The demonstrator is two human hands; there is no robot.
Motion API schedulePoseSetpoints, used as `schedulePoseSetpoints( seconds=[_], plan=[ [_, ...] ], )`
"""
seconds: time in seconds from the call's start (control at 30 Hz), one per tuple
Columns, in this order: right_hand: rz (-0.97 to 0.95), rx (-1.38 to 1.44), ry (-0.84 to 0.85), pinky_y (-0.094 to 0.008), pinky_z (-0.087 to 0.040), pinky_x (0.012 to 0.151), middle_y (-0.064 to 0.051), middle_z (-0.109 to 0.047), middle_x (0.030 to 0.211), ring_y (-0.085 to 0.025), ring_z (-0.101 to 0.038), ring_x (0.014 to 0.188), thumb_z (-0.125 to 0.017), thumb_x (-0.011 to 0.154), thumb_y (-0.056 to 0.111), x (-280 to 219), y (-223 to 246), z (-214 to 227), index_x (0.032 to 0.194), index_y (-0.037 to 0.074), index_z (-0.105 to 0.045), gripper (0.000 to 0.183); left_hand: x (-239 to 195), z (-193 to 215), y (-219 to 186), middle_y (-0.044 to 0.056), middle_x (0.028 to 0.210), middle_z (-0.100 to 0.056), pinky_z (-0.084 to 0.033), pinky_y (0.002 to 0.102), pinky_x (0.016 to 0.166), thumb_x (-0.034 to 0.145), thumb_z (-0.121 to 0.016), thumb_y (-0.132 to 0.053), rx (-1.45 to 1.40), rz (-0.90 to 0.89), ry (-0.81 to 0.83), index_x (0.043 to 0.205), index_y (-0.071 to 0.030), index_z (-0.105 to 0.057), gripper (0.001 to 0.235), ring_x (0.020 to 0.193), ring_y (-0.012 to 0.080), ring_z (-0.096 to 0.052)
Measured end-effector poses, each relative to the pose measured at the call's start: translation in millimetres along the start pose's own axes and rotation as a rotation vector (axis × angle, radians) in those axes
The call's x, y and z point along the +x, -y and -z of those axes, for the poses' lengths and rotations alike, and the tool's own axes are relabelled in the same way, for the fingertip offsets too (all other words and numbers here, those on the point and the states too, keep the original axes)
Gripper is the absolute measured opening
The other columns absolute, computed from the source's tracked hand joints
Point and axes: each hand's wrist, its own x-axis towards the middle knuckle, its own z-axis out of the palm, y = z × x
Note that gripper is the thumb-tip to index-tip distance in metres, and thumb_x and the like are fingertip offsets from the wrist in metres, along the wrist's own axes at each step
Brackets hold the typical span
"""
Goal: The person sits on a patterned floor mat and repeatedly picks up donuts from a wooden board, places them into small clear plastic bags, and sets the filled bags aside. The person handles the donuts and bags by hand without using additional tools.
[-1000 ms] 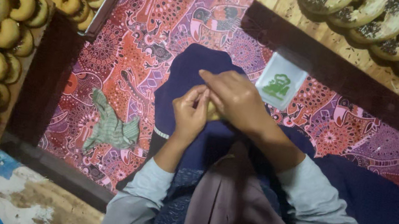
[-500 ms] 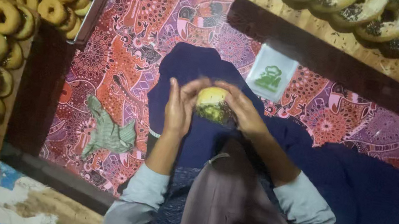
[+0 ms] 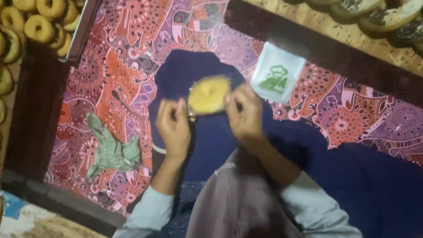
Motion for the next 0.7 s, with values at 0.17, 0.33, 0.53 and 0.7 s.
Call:
schedulePoseSetpoints(
  seconds=[0.17,0.33,0.53,0.7],
  plan=[
    [-0.614,0.499,-0.022,-0.029,-0.052,0.078,0.006,-0.055,0.105,-0.008,-0.060,0.092,-0.055,0.102,0.018,-39.8,-74.8,13.1,0.114,0.013,-0.051,0.014,-23.2,-30.1,2.0,0.015,0.097,-0.067,-0.053,0.034,0.069,0.095,-0.063,-0.003,-0.017,-0.133,0.194,0.086,0.001,-0.064,0.010,0.082,0.0246,-0.066],
    [-0.264,0.194,-0.207,-0.029,-0.054,0.076,-0.003,-0.061,0.110,-0.012,-0.060,0.092,-0.053,0.117,0.022,-34.0,-183.1,107.8,0.131,0.007,-0.058,0.021,0.0,-184.5,7.2,0.022,0.097,-0.059,-0.052,0.046,0.077,0.094,-0.065,-0.006,-0.098,-0.272,0.640,0.104,0.002,-0.058,0.015,0.087,0.0403,-0.062],
    [-0.535,-0.573,-0.400,-0.032,-0.054,0.067,-0.011,-0.064,0.094,-0.020,-0.065,0.078,-0.055,0.111,0.029,-31.9,-216.8,176.7,0.114,0.002,-0.065,0.029,66.1,-309.3,86.0,0.022,0.105,-0.064,-0.054,0.052,0.083,0.088,-0.064,-0.004,0.489,-0.429,0.757,0.101,-0.005,-0.062,0.012,0.098,0.0415,-0.067],
    [-0.295,-0.815,-0.344,-0.036,-0.056,0.070,-0.016,-0.069,0.091,-0.026,-0.069,0.080,-0.068,0.101,0.035,21.4,-176.1,150.2,0.109,-0.001,-0.065,0.037,54.1,-286.0,79.6,0.020,0.116,-0.066,-0.055,0.052,0.077,0.081,-0.065,-0.002,0.454,-0.511,0.830,0.102,-0.007,-0.064,0.021,0.086,0.0417,-0.070]
  ],
)
